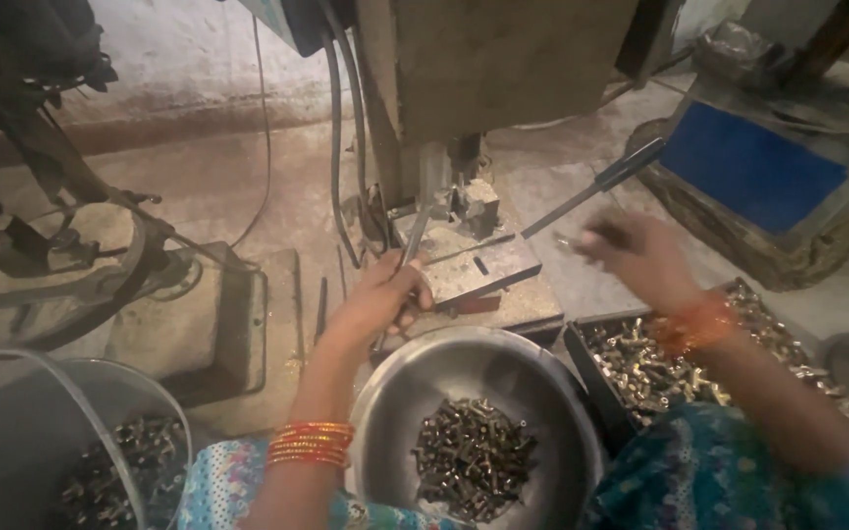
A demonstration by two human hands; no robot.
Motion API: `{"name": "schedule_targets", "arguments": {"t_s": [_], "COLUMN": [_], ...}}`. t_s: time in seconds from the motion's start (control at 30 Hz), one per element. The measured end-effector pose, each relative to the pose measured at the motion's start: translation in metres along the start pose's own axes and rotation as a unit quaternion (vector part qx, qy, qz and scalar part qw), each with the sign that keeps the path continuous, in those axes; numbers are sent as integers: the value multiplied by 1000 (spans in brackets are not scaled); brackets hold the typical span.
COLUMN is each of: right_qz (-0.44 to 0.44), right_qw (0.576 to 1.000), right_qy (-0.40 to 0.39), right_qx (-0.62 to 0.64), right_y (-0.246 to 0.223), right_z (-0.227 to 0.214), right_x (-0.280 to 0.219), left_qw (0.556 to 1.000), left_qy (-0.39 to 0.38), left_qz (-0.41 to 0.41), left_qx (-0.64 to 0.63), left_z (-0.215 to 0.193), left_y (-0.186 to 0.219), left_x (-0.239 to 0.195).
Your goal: The person uses a manual press machine to process or assemble small metal components.
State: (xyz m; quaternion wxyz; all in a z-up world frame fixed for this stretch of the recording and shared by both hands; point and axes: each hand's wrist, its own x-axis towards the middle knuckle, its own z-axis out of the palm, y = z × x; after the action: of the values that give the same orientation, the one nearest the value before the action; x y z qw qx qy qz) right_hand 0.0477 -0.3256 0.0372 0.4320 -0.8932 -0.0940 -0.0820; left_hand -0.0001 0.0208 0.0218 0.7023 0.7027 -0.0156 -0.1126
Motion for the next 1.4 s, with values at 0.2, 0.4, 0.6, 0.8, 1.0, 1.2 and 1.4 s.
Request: {"name": "schedule_targets", "arguments": {"t_s": [0.2, 0.4, 0.6, 0.8, 1.0, 1.2, 1.4], "right_qz": [-157, -238, -218, -137, -188, -299, -287], "right_qw": [988, 958, 968, 988, 976, 946, 947], "right_qy": [6, 100, 96, 59, 91, 126, 143], "right_qx": [-14, -123, -74, -22, 57, 22, 36], "right_y": [-11, -22, 8, -20, -58, -79, -77], "right_z": [73, 88, 99, 77, 80, 106, 129], "right_x": [33, 23, 36, 23, 2, 2, 23], "left_qw": [998, 999, 999, 998, 999, 998, 998], "left_qy": [36, 19, 37, 39, 24, 38, 44], "left_qz": [-21, 25, 6, 7, 25, -11, -9], "left_qx": [37, 35, 31, 49, 32, 44, 47], "left_z": [5, 4, 10, 10, 6, 11, 16], "left_y": [2, -9, 0, 3, -8, 8, 7], "left_x": [-1, 0, -4, -6, 1, -8, -11]}}
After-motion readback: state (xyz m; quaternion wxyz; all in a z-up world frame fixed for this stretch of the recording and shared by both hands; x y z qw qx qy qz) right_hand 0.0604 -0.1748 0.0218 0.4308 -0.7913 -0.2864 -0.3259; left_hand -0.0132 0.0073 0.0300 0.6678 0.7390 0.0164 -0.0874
